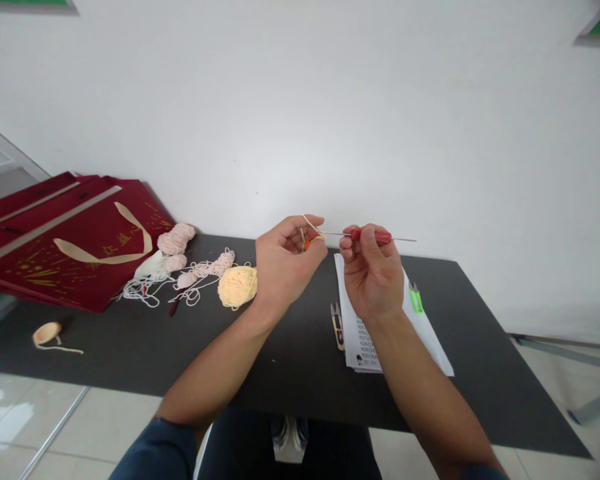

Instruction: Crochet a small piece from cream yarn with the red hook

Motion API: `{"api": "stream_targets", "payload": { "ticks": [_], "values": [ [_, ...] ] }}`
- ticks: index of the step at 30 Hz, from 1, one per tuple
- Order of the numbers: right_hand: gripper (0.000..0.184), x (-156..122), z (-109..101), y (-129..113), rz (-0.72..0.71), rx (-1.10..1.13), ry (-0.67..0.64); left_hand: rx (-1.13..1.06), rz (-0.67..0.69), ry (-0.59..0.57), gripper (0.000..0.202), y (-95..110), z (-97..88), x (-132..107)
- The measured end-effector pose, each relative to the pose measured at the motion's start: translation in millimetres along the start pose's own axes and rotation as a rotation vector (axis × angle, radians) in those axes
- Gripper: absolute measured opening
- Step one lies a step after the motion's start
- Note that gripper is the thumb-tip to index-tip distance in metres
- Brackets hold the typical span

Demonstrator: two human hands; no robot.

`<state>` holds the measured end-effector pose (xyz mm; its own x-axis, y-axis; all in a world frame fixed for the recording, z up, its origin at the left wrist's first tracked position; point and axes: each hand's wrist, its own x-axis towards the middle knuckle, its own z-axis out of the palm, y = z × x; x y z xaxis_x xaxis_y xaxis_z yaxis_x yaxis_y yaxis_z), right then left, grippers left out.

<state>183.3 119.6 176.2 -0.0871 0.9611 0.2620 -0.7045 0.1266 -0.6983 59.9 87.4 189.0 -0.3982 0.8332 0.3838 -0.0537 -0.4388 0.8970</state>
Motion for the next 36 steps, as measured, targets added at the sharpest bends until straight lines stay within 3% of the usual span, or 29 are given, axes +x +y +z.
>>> {"api": "stream_targets", "payload": {
  "ticks": [10, 36],
  "values": [
    [0.012, -3, 1, 3, -0.275, -0.177, -0.043, 0.037, -0.001, 0.055, 0.025, 0, 0.5, 1],
    [0.007, -12, 6, 12, -0.439, -0.327, 0.034, 0.205, 0.112, 0.164, 0.027, -6, 2.9, -2]
  ]
}}
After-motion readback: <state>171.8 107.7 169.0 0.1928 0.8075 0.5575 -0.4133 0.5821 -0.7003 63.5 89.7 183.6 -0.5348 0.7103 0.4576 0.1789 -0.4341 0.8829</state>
